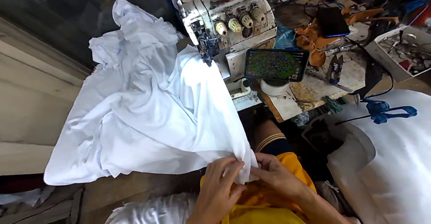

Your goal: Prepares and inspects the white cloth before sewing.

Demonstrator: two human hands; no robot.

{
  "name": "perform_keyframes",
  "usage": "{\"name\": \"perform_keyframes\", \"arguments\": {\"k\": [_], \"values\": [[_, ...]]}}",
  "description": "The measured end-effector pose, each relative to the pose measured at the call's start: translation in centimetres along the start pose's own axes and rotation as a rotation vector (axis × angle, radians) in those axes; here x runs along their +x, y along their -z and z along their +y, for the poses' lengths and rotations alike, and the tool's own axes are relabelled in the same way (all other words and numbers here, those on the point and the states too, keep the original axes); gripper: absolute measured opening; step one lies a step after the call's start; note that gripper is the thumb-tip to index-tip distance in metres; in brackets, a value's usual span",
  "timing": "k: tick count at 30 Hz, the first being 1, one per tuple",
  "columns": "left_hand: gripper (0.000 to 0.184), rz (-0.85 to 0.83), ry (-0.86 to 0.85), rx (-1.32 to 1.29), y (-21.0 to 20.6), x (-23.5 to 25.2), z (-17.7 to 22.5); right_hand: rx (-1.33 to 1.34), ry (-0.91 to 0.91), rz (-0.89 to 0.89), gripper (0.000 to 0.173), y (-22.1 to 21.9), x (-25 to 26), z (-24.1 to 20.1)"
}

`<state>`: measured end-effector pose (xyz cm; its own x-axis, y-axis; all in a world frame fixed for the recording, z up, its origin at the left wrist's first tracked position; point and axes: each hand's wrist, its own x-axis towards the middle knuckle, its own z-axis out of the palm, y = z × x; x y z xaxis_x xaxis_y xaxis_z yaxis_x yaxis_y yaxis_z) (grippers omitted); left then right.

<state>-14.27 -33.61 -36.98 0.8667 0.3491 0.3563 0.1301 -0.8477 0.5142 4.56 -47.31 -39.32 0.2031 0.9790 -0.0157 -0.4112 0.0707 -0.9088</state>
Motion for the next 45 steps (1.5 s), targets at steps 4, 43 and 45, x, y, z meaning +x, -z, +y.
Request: {"name": "perform_keyframes", "arguments": {"k": [4, 43, 45], "values": [[0.029, 0.147, -0.041, -0.005, -1.5, -0.3, 0.0, 0.011, 0.010, 0.015, 0.025, -0.1, -0.3, -0.7], [0.018, 0.124, 0.009, -0.123, -1.1, -1.5, 3.7, -0.161, -0.189, -0.044, 0.017, -0.4, -3.3, -1.9], [0.014, 0.169, -0.013, -0.134, -1.0, -1.7, 4.0, -0.144, -0.184, -0.054, 0.016, -0.5, -3.5, -2.0]]}}
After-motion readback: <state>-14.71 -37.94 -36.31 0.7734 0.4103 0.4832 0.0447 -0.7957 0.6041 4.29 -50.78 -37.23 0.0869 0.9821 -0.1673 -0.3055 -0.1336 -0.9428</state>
